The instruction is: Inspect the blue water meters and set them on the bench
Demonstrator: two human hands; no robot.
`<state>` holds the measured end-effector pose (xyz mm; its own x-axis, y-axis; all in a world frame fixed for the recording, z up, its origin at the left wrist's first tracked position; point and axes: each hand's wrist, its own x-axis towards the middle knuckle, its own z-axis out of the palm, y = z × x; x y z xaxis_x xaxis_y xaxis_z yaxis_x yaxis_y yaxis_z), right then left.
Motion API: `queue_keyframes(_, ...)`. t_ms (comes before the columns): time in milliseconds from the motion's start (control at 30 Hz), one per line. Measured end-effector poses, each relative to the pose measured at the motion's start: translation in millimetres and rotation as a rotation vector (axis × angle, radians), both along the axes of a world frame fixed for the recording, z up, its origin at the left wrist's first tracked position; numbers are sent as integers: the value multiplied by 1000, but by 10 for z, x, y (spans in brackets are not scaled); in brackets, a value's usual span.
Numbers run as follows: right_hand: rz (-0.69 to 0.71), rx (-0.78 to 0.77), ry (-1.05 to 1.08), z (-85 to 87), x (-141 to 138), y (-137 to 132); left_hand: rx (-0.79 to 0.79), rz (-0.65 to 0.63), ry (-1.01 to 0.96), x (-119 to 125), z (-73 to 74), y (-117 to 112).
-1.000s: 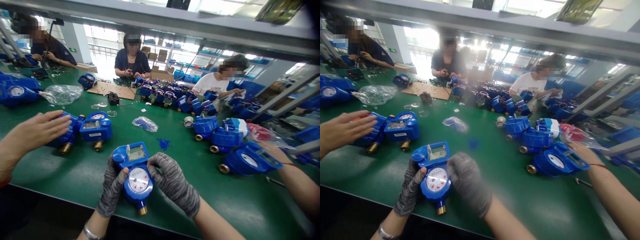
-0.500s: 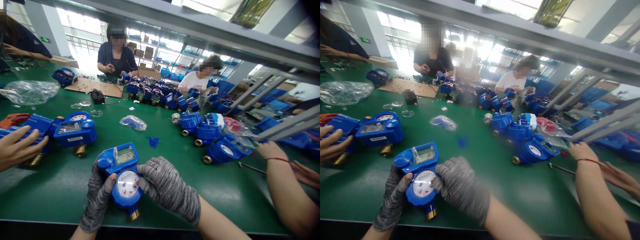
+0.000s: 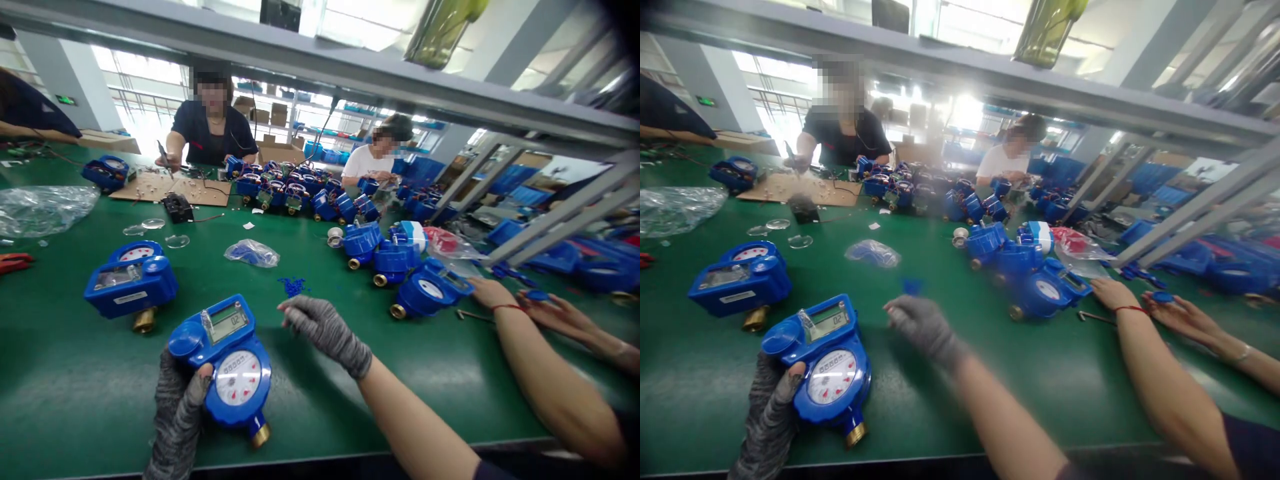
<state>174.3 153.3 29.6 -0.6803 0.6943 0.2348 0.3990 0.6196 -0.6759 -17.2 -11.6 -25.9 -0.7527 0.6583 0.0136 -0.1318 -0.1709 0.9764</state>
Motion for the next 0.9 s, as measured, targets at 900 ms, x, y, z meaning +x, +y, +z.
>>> queue_keyframes(900,209,219,152,293,-724,-1000,93,8,3,-14,-84,-4)
